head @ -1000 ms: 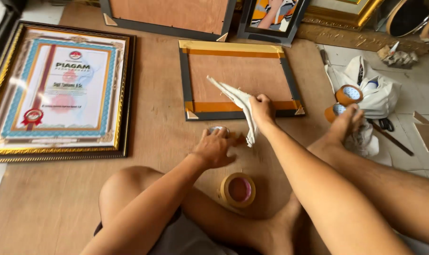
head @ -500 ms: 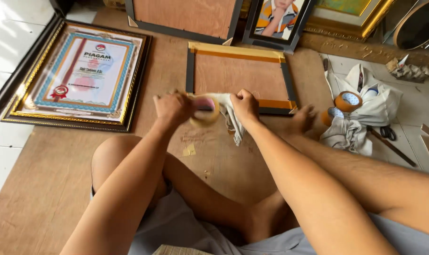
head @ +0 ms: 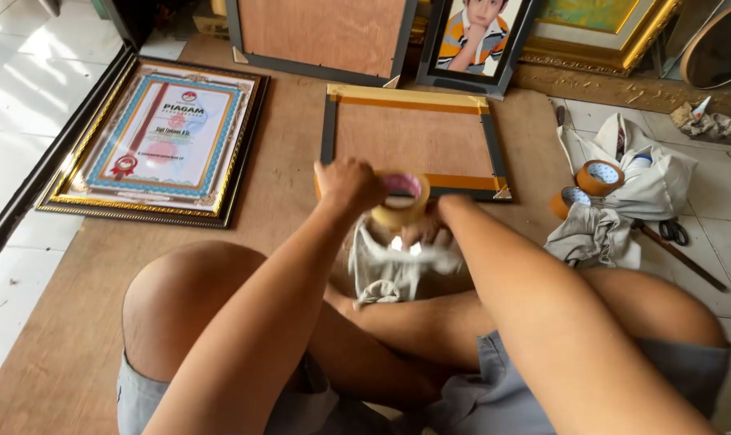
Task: Applying adhesive tape to the back of a picture frame and wiping the surface with a cloth
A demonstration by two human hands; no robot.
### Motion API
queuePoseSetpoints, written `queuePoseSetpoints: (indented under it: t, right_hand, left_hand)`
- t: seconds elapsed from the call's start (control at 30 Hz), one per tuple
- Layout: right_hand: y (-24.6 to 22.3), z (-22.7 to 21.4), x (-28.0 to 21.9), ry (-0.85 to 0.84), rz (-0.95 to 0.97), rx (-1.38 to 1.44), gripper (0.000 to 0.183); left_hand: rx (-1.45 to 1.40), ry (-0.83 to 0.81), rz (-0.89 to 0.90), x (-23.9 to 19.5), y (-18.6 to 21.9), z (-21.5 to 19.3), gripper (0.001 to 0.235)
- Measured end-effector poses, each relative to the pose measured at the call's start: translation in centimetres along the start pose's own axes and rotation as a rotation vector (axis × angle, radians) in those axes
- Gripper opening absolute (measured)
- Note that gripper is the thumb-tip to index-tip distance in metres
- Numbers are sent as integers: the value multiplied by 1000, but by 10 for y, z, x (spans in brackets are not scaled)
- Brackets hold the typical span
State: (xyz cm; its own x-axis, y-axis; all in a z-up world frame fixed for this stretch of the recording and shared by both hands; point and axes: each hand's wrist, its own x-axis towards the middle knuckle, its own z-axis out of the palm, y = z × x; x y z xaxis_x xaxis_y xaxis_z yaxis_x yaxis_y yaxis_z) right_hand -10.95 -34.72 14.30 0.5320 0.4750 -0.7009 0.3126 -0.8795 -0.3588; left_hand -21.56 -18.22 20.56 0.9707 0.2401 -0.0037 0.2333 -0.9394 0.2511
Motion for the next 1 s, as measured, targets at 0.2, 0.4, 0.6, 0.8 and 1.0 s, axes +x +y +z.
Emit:
queuePoseSetpoints:
  t: [0.2, 0.4, 0.6, 0.8, 1.0]
  right_hand:
    - [46, 12, -7, -81, 42, -342, 50]
    - [114, 22, 42, 230, 13, 709, 72]
    - [128, 11, 95, 291, -161, 121, 47]
    - [106, -25, 85, 487, -199, 252, 23]
    - [145, -46, 130, 636, -205, 451, 23]
  left_hand:
    - [79, -356, 0, 74, -21, 178, 57]
    - [73, -374, 22, 69, -3, 193, 57]
    - [-85, -461, -18, 78, -18, 202, 70]
    - [-381, -1035, -197, 116, -11, 105, 109]
    - [-24, -114, 114, 181, -58, 192, 49]
